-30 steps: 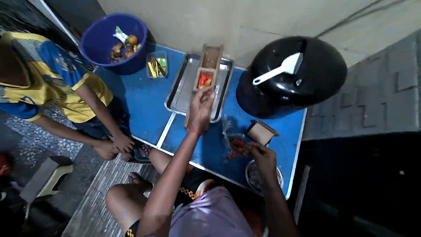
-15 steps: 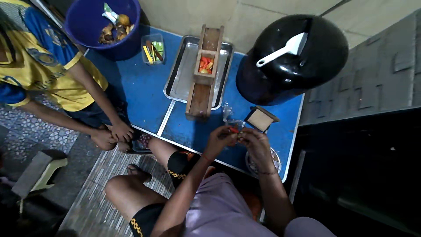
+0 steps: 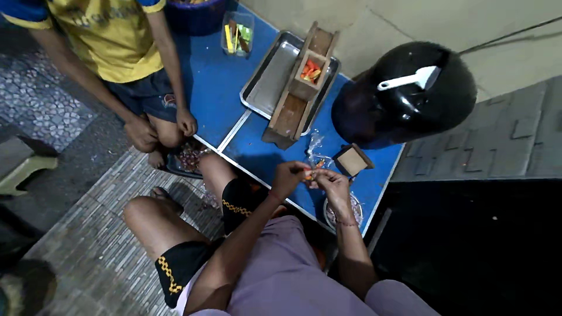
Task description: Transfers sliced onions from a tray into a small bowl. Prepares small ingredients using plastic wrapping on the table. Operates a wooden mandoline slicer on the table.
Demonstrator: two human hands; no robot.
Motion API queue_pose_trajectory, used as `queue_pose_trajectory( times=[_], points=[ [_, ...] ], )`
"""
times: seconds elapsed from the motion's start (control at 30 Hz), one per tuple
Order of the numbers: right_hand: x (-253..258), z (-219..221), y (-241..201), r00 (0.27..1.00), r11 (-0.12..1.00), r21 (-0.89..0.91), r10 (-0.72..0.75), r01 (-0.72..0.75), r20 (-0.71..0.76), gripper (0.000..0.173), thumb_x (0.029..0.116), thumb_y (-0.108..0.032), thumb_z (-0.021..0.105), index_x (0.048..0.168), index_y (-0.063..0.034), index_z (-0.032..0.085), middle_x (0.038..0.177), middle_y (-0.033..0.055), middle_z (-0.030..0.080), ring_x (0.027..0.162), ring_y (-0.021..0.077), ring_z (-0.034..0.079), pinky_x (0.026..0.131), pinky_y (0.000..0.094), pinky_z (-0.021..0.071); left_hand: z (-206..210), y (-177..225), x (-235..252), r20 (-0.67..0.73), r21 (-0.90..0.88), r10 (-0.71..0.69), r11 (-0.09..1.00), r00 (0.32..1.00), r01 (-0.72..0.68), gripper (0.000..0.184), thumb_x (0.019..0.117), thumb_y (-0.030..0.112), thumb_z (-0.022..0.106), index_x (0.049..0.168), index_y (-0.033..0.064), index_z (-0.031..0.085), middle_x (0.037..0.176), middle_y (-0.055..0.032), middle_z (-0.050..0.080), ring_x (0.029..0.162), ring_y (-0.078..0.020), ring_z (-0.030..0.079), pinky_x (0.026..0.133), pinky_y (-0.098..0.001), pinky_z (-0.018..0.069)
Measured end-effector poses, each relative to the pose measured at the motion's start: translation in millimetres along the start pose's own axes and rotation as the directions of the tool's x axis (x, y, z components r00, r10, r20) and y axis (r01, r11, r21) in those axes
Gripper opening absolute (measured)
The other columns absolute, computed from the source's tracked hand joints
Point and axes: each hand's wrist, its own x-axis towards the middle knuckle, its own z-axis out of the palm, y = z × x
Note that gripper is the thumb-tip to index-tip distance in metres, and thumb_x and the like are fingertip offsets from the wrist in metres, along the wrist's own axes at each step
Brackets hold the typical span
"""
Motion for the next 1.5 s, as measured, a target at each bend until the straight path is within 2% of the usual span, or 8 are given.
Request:
queue_pose_trajectory(
  times=[0.27, 0.37, 0.57, 0.7, 0.8, 0.9, 1.27, 1.5],
  points=[
    [3, 14, 3, 0.992, 0.999, -0.052, 0.009, -0.016, -0.129, 0.010, 0.0936, 0.001, 0.060, 0.095, 0.0034, 0.069, 0.071, -0.0004, 0.067, 0.058, 0.0049, 0.063, 0.060, 0.0234, 0.0578, 9, 1, -7, -0.075, 0.114, 0.110, 0.988, 0.991, -0.101, 0.013, 0.0893, -0.002, 0.073, 0.102, -0.0031, 0.072, 0.106, -0.0170, 0.069, 0.093, -0.0229, 0.069, 0.084, -0.0377, 0.0586],
    [5, 13, 10, 0.993, 0.991, 0.133, 0.027, -0.012, -0.112, 0.017, 0.0959, 0.000, 0.054, 0.090, -0.0010, 0.069, 0.068, -0.0022, 0.067, 0.056, 0.0049, 0.061, 0.057, 0.0222, 0.0549, 9, -3, -5, -0.059, 0.095, 0.121, 0.989, 0.991, -0.115, 0.012, 0.0935, 0.000, 0.069, 0.105, -0.0027, 0.071, 0.104, -0.0156, 0.070, 0.090, -0.0200, 0.069, 0.082, -0.0360, 0.0589],
    [8, 5, 14, 0.983, 0.820, 0.542, 0.158, -0.185, 0.096, 0.027, 0.0952, -0.003, 0.043, 0.085, -0.0072, 0.067, 0.074, -0.0006, 0.068, 0.059, 0.0043, 0.062, 0.057, 0.0192, 0.0544, 4, -6, 2, 0.092, -0.397, -0.166, 0.898, 0.982, 0.189, 0.016, 0.0997, 0.001, 0.060, 0.113, -0.0059, 0.065, 0.095, -0.0093, 0.068, 0.077, -0.0115, 0.066, 0.075, -0.0283, 0.0588],
    [12, 2, 28, 0.974, 0.703, 0.674, 0.175, -0.228, 0.146, 0.024, 0.0947, -0.004, 0.044, 0.088, -0.0078, 0.066, 0.077, 0.0020, 0.069, 0.061, 0.0052, 0.064, 0.057, 0.0190, 0.0558, 6, -2, 5, 0.137, -0.497, -0.288, 0.808, 0.948, 0.317, 0.017, 0.1009, 0.000, 0.057, 0.115, -0.0062, 0.063, 0.097, -0.0085, 0.068, 0.082, -0.0126, 0.067, 0.079, -0.0288, 0.0584],
    [13, -2, 33, 0.981, 0.831, 0.523, 0.143, -0.191, 0.131, 0.024, 0.0948, -0.003, 0.043, 0.090, -0.0068, 0.066, 0.077, -0.0003, 0.068, 0.061, 0.0047, 0.063, 0.059, 0.0192, 0.0555, 7, -11, 6, 0.079, -0.398, -0.214, 0.889, 0.974, 0.227, 0.014, 0.0986, 0.000, 0.061, 0.111, -0.0065, 0.065, 0.096, -0.0087, 0.070, 0.081, -0.0120, 0.068, 0.079, -0.0297, 0.0594],
    [11, -4, 24, 0.993, 0.987, 0.131, 0.084, -0.094, 0.081, 0.020, 0.0943, 0.002, 0.051, 0.103, 0.0040, 0.069, 0.081, 0.0023, 0.071, 0.066, 0.0084, 0.067, 0.066, 0.0262, 0.0600, 2, -18, 10, 0.026, -0.031, -0.047, 0.998, 0.999, 0.048, 0.015, 0.0949, 0.000, 0.068, 0.108, -0.0067, 0.069, 0.100, -0.0156, 0.071, 0.089, -0.0190, 0.069, 0.086, -0.0371, 0.0576],
    [4, 12, 19, 0.997, 0.967, -0.251, -0.068, 0.056, -0.040, 0.019, 0.0946, -0.002, 0.060, 0.105, 0.0058, 0.074, 0.081, 0.0069, 0.073, 0.066, 0.0062, 0.067, 0.067, 0.0246, 0.0593, 2, -10, 1, 0.040, 0.313, 0.137, 0.939, 0.990, -0.143, 0.011, 0.0918, -0.006, 0.066, 0.101, -0.0058, 0.072, 0.104, -0.0202, 0.068, 0.093, -0.0269, 0.068, 0.086, -0.0399, 0.0570],
    [10, 13, 25, 0.996, 0.994, 0.073, 0.086, -0.083, -0.038, 0.017, 0.0958, 0.002, 0.055, 0.097, 0.0059, 0.072, 0.069, 0.0011, 0.068, 0.057, 0.0071, 0.063, 0.059, 0.0249, 0.0578, -6, -22, 10, 0.034, 0.058, -0.020, 0.998, 0.999, 0.018, 0.010, 0.0908, -0.002, 0.072, 0.101, -0.0038, 0.072, 0.095, -0.0126, 0.072, 0.087, -0.0167, 0.068, 0.085, -0.0352, 0.0571]
  ],
)
